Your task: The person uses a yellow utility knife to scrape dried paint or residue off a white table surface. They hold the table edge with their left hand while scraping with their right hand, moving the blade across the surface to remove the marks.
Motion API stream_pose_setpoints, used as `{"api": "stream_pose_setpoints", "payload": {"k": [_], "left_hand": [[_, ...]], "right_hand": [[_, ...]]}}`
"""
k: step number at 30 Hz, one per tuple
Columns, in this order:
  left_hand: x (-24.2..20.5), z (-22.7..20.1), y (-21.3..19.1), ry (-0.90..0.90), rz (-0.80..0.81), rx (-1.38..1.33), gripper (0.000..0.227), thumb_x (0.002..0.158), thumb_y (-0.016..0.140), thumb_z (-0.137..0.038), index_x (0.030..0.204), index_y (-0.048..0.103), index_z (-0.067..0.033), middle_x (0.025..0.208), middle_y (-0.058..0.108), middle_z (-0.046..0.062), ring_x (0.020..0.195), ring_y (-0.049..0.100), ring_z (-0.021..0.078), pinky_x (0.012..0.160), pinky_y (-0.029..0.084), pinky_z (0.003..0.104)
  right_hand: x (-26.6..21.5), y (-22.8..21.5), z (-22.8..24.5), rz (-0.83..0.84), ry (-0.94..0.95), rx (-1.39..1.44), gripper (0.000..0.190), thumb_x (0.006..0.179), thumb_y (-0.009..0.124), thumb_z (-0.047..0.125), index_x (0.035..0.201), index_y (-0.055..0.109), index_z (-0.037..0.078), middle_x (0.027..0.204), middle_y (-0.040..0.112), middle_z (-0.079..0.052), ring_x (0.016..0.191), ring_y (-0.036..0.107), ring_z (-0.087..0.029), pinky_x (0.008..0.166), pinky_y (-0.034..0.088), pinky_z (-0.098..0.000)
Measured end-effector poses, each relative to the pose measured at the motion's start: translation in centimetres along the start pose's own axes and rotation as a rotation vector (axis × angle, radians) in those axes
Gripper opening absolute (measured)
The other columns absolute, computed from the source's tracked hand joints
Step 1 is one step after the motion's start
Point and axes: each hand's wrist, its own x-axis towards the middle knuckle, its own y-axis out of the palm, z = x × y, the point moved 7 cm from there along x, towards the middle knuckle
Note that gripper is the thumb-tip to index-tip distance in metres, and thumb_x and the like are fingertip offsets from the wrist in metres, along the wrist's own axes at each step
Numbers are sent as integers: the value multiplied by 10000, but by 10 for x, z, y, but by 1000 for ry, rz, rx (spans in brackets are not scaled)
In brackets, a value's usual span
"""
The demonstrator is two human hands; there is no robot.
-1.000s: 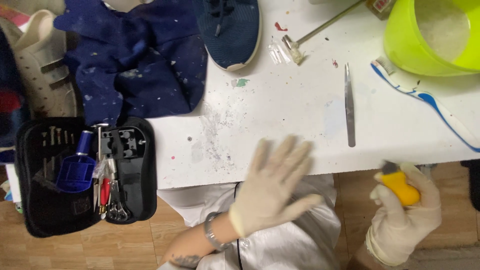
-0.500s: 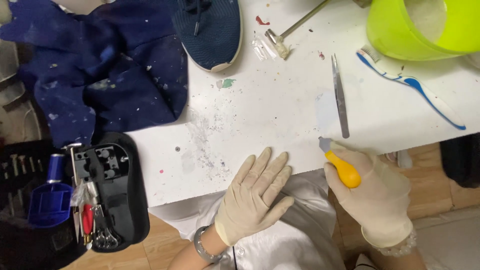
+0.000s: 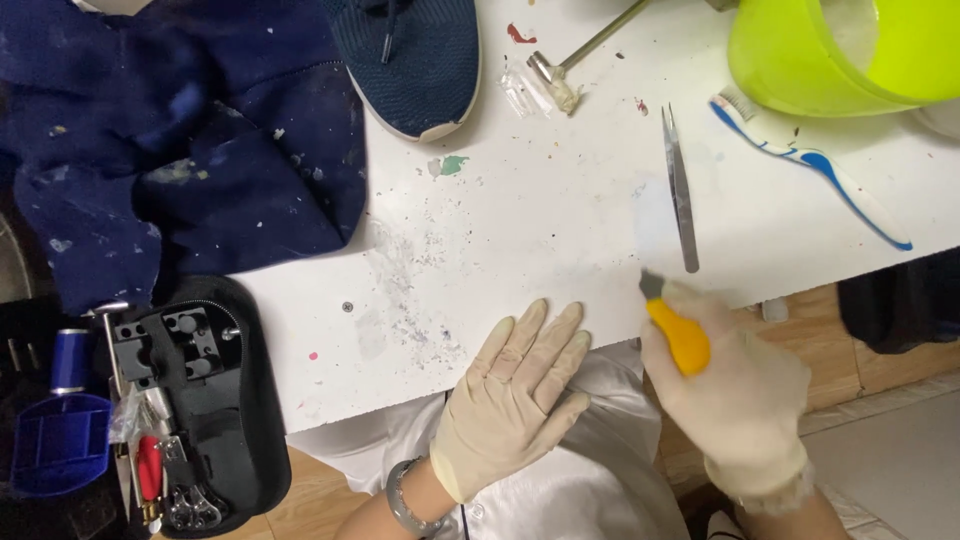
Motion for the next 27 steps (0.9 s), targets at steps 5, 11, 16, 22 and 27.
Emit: {"api": "stream_pose_setpoints", "payload": {"k": [5,11,16,22,27], "left_hand": [[-1,0,5,7,13,29,576,1133,487,-443,1583,374,-102,1640,428,74,1532,405,306,1280,277,423],[2,1,5,25,-6,97,519,1140,548,-320,1579,392,-91,1632,433,84,1522,406,315,1278,278,436],[5,-1,2,7,-40,82,462,1101,646,-273,1514,513,-116,1571,510,67,1454,502,320,1207,390,429],[8,-4,-3,5,-46,176,515,1106,658,-352,1540,459,-158,1574,516,82,1442,540,280,1206,389,396],[10,-5,-1,-16,-25,183,519,1107,669,-335,1544,426,-193,1575,521,63,1435,565,273,1192,421,386]], "right_hand": [[7,2,3,-192,-53,2,400,938,559,568,1280,700,417,797,770,72,759,761,-212,659,573,-362],[-2,-1,-2,-153,-9,44,448,879,593,578,1284,723,437,1107,773,156,912,759,-172,803,577,-330],[26,-10,20,-38,35,245,432,956,507,517,1284,680,295,1037,788,54,866,742,-278,705,542,-441],[-2,7,-13,-44,62,137,387,886,617,552,1251,710,466,1010,790,127,831,773,-254,809,588,-396],[23,-22,19,85,28,196,423,963,488,531,1311,656,359,921,745,109,705,666,-205,633,485,-361]]}}
